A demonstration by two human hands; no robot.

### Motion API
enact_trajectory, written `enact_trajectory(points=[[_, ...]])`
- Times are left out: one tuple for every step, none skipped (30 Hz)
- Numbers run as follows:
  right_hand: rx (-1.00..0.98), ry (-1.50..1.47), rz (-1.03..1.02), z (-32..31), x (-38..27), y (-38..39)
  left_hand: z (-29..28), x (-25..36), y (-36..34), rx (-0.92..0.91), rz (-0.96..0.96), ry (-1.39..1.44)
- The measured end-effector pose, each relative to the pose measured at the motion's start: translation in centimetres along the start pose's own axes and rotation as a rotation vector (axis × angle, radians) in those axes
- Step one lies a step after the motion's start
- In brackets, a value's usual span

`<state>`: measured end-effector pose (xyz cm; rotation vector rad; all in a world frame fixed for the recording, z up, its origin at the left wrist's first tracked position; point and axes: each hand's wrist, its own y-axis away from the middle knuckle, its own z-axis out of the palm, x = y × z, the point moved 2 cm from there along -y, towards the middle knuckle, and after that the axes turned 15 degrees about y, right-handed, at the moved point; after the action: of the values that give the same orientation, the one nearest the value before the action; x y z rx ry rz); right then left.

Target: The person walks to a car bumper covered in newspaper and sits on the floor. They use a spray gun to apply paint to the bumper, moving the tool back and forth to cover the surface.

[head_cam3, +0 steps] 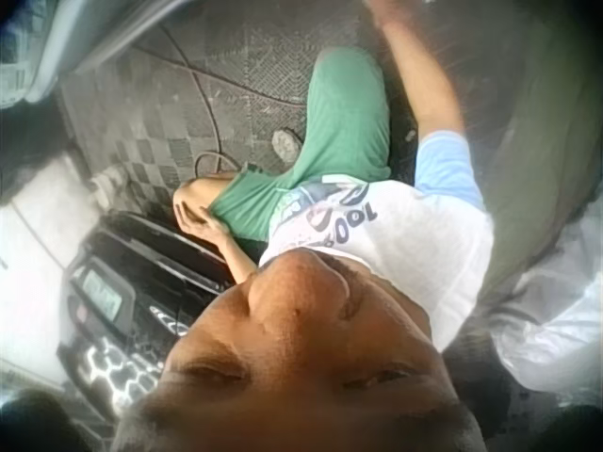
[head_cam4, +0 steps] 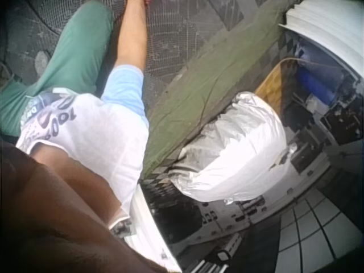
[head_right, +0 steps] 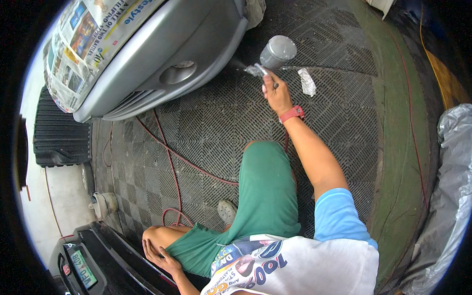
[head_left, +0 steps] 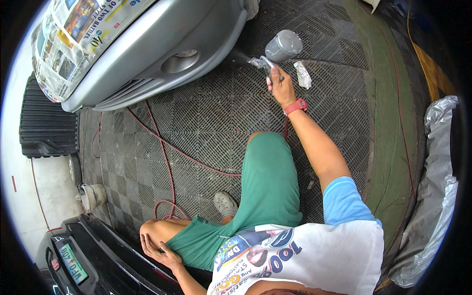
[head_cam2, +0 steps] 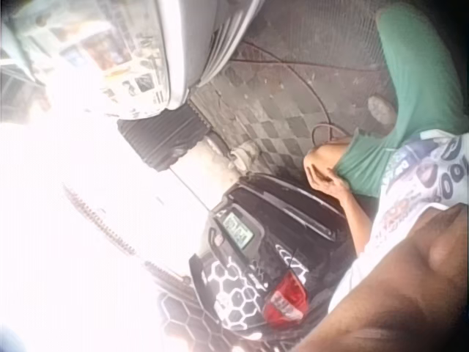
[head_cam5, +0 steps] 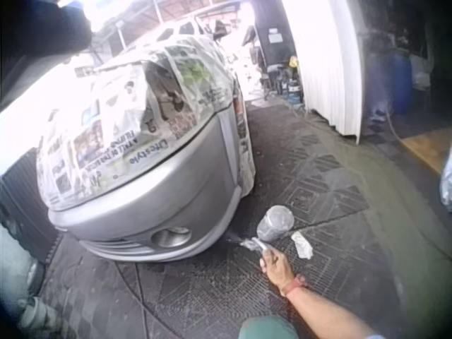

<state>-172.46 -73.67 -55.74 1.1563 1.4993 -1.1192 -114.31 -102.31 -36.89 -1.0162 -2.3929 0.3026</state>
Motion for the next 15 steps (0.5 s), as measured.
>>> enact_trajectory(points=[[0.023,0.010,-0.005,-0.4,-0.1,-0.7,0.0,0.0,0.0,0.001,0.001,0.004],[0.046,0.019,-0.009,-0.7,-0.3,-1.5,0.0,0.0,0.0,0.003,0.001,0.007],[0.069,-0.006,0.054,-1.2,-0.3,-2.1,-0.1,0.0,0.1,0.006,0.000,0.013],[0.086,-0.002,0.070,-1.6,-0.2,-2.9,0.0,-0.2,0.1,0.008,0.001,0.019],[0.104,0.000,0.086,-2.2,0.0,-3.9,0.0,-0.2,0.0,0.010,0.002,0.025],[0.122,0.003,0.102,-2.6,0.1,-5.0,0.0,-0.2,0.0,0.005,0.005,0.015],[0.150,0.005,0.120,-2.8,-0.2,-6.0,0.0,-0.1,0.0,0.000,0.007,0.001],[0.173,0.011,0.097,-3.2,-0.2,-7.4,0.0,0.0,-0.1,-0.005,0.011,-0.011],[0.201,0.040,0.105,-3.7,-0.2,-8.5,0.0,-0.1,-0.1,-0.003,0.012,-0.004],[0.223,0.067,0.115,-3.9,-0.8,-9.5,-0.1,-0.3,0.1,0.000,0.010,-0.001],[0.245,0.104,0.087,-4.6,-1.1,-10.9,0.0,-0.4,0.1,0.001,0.009,0.007],[0.267,0.143,0.059,-5.3,-1.5,-12.2,0.1,-0.4,0.0,0.003,0.019,0.013],[0.284,0.181,0.031,-5.7,-1.9,-12.9,0.2,-0.3,0.0,0.005,0.023,0.016],[0.297,0.191,-0.021,-5.9,-3.8,-12.8,0.0,-0.1,0.2,0.007,0.022,0.015],[0.324,0.189,-0.033,-6.0,-4.5,-13.0,-0.1,-0.1,0.2,0.000,0.026,0.016]])
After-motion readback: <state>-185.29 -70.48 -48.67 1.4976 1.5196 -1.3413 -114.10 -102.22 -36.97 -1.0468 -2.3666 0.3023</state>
